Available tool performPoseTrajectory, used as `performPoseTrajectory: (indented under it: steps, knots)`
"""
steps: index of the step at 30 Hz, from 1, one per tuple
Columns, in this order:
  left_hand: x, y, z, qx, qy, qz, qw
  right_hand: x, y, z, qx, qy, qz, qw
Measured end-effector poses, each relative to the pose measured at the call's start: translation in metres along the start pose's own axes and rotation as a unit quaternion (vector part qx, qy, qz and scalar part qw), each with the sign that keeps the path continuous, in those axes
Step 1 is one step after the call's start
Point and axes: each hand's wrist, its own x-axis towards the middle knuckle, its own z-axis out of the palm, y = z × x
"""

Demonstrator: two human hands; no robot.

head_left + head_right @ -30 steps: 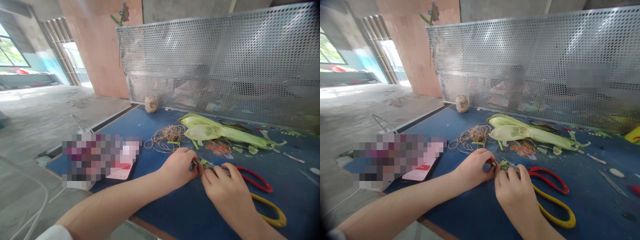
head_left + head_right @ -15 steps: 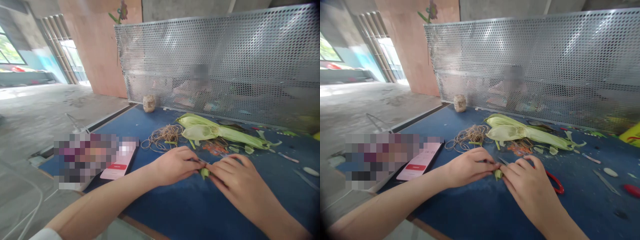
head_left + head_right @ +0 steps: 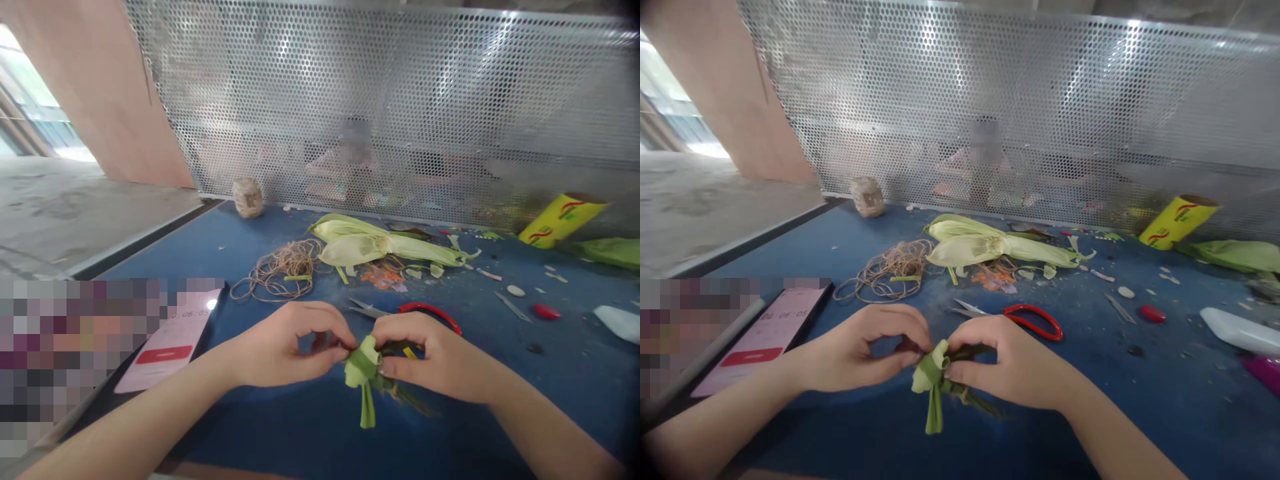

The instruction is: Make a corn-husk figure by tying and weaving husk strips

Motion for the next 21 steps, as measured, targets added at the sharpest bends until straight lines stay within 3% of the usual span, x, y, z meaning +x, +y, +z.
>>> performPoseTrajectory:
  steps: [7, 13, 18, 21]
  knots:
    - [-0.002, -0.003, 0.007, -0.18, 0.001, -0.061, 0.982, 0.001, 0.005, 0.009, -0.002, 0.066, -0.011, 0.998]
    - [-0.001, -0.005, 0.014, -0.263, 0.013, -0.053, 0.963, 0.005, 0.013, 0.009, 0.046, 0.058, 0.018, 0.997]
    - [0.003, -0.006, 0.007, -0.084, 0.016, -0.092, 0.992, 0.011, 0.02, 0.011, 0.091, 0.061, 0.078, 0.991]
    - [-0.01, 0.007, -0.006, 0.065, 0.084, -0.151, 0.983, 0.012, 0.024, 0.014, 0.078, 0.068, 0.108, 0.989]
